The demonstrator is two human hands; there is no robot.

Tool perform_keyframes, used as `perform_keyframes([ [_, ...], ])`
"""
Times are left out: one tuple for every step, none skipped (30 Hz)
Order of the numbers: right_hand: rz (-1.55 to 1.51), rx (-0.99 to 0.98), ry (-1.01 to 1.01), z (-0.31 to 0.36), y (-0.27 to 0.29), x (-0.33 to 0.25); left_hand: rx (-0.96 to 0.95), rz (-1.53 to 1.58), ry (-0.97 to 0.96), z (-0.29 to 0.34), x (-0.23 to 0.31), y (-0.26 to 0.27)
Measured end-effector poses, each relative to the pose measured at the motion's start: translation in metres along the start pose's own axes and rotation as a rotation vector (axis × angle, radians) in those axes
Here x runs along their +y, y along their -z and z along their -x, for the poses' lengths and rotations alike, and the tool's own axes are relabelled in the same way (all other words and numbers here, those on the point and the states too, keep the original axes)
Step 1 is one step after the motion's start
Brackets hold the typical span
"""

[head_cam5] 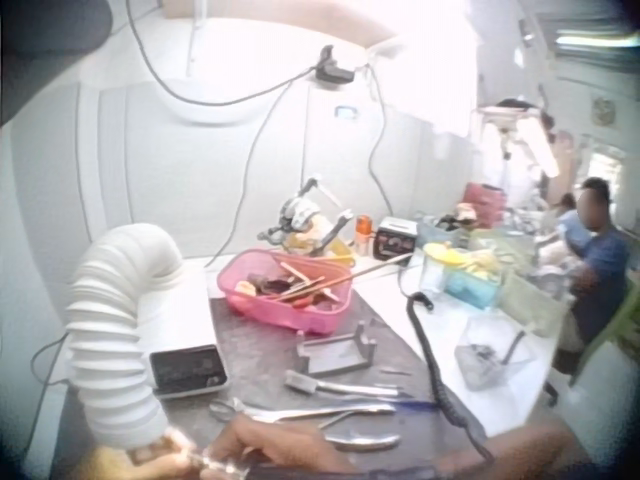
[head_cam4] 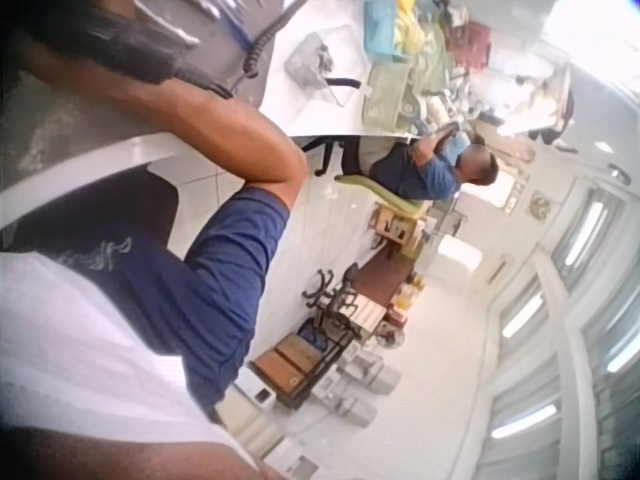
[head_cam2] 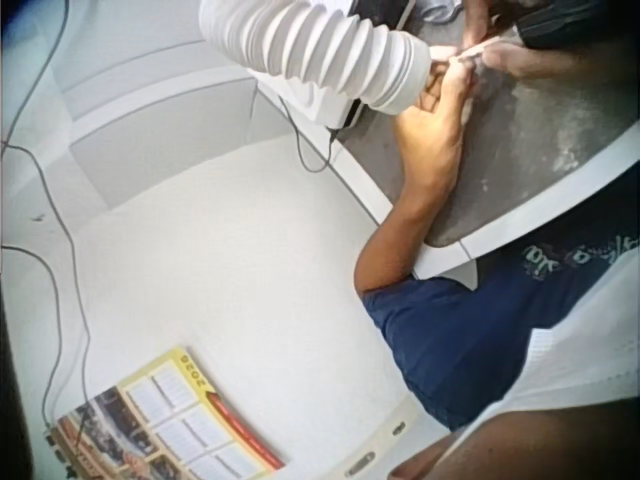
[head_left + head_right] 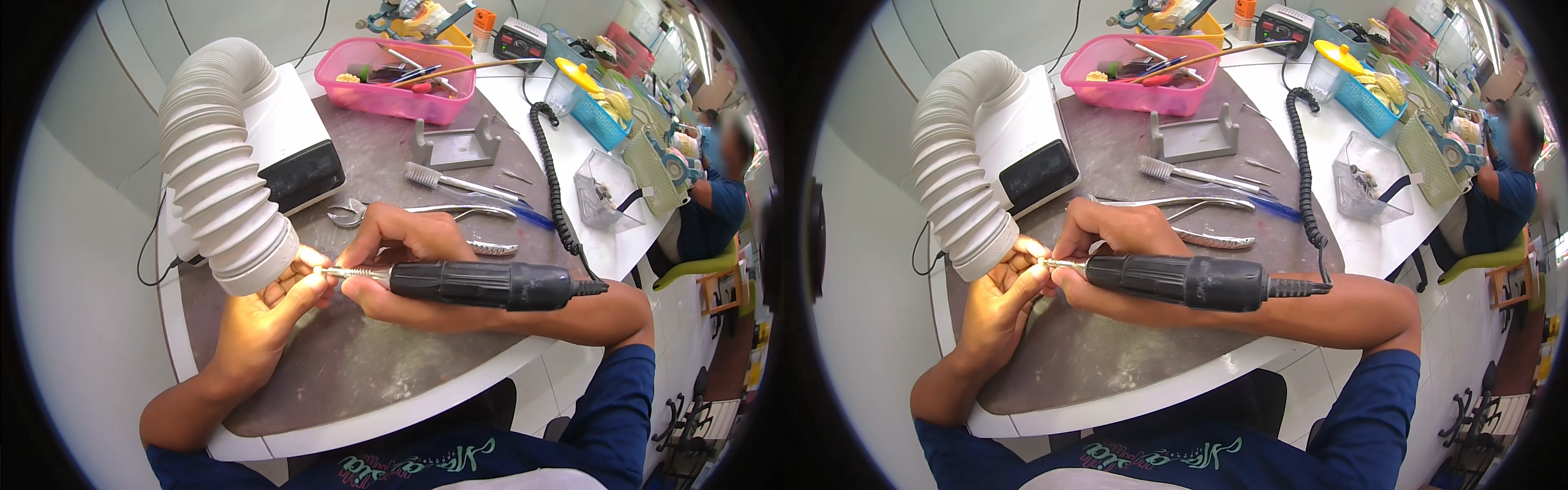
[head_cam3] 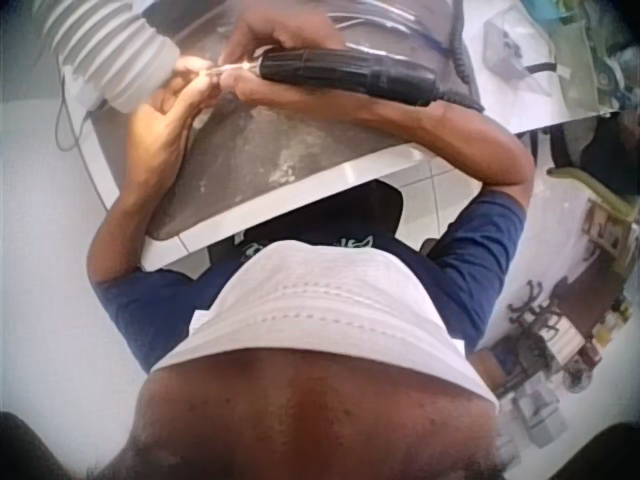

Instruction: The person uses a rotary handpiece to grind and shape a small, light-colored dental prosthesis held in their left hand. They rotate the object to access different surfaces while a dust extraction hose is positioned nearby. The task involves continuous precision grinding of the item's edges and surfaces.

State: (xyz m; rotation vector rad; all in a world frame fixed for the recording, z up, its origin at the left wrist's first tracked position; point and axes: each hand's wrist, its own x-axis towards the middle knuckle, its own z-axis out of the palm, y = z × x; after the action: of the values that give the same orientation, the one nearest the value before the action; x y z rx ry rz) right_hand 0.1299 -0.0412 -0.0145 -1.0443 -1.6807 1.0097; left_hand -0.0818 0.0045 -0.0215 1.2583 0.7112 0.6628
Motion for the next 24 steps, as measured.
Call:
perform_keyframes([
  [0.004, 0.0, 0.002, -0.0002, -0.0002, -0.0002, 0.006, 0.005, 0.0, 0.0002, -0.0004, -0.0003],
  [0.007, -0.001, 0.005, -0.0005, -0.0005, -0.0004, 0.011, 0.002, -0.003, 0.0004, -0.0003, -0.0006],
  [0.006, 0.001, 0.007, -0.0004, -0.0007, -0.0005, 0.016, 0.0, -0.006, 0.0006, 0.0001, -0.0011],
  [0.005, 0.003, 0.008, -0.0003, -0.001, -0.0002, 0.02, -0.002, -0.01, 0.0008, 0.0004, -0.0015],
  [0.004, 0.005, 0.01, -0.0002, -0.0012, -0.0002, 0.024, 0.001, -0.005, 0.001, 0.0006, -0.0018],
  [0.013, 0.008, 0.014, -0.0004, -0.0013, -0.0004, 0.03, 0.004, 0.001, 0.0014, 0.0007, -0.0018],
  [0.021, 0.01, 0.017, -0.0005, -0.0014, -0.0006, 0.036, 0.007, 0.006, 0.0017, 0.0007, -0.0017],
  [0.03, 0.013, 0.021, -0.0007, -0.0017, -0.0007, 0.036, 0.001, 0.006, 0.0017, 0.0006, -0.0012],
  [0.03, 0.016, 0.027, -0.0005, -0.0014, -0.0009, 0.035, -0.005, 0.005, 0.0014, 0.0007, -0.0012],
  [0.03, 0.02, 0.033, -0.0002, -0.0011, -0.0012, 0.033, -0.012, 0.005, 0.001, 0.0008, -0.0011],
  [0.03, 0.026, 0.039, 0.0002, -0.001, -0.0014, 0.033, -0.018, 0.004, 0.0009, 0.0011, -0.001],
  [0.029, 0.034, 0.04, 0.0009, -0.0007, -0.0016, 0.026, -0.023, 0.002, 0.0, 0.0018, -0.0015],
  [0.028, 0.044, 0.041, 0.0015, -0.0009, -0.0013, 0.018, -0.029, 0.0, -0.0007, 0.0024, -0.0022],
  [0.027, 0.056, 0.042, 0.0017, -0.001, -0.0007, 0.041, -0.022, 0.002, -0.0002, 0.0025, -0.0034],
  [0.033, 0.057, 0.08, 0.0019, 0.0003, 0.0012, 0.05, -0.012, 0.006, -0.0009, 0.0006, -0.0049],
  [0.042, 0.057, 0.123, 0.0011, 0.0009, 0.0008, 0.059, -0.004, 0.005, 0.0007, 0.0008, -0.0062],
  [0.052, 0.057, 0.165, 0.0002, 0.0007, 0.0011, 0.053, -0.006, -0.007, 0.0015, 0.0006, -0.0057],
  [0.032, 0.098, 0.207, -0.0015, -0.0019, 0.0046, 0.052, -0.01, -0.015, 0.0017, -0.0005, -0.0037],
  [0.016, 0.094, 0.165, -0.001, -0.0016, 0.0032, 0.052, -0.014, -0.023, 0.0019, -0.0014, -0.0027],
  [-0.001, 0.089, 0.123, -0.0003, -0.0007, -0.0006, 0.061, 0.013, -0.016, 0.0023, -0.0013, -0.0034],
  [-0.018, 0.08, 0.08, 0.0002, 0.0001, -0.0026, 0.051, 0.017, -0.017, 0.0018, -0.0018, -0.0038],
  [-0.028, 0.088, 0.094, 0.0007, -0.0001, -0.002, 0.043, 0.021, -0.018, 0.001, -0.0021, -0.0038],
  [-0.038, 0.085, 0.083, 0.0018, 0.0008, -0.0025, 0.036, 0.025, -0.02, 0.0004, -0.0024, -0.0039],
  [-0.049, 0.082, 0.073, 0.0029, 0.0014, -0.0037, 0.024, 0.032, -0.016, 0.0005, -0.0023, -0.004],
])
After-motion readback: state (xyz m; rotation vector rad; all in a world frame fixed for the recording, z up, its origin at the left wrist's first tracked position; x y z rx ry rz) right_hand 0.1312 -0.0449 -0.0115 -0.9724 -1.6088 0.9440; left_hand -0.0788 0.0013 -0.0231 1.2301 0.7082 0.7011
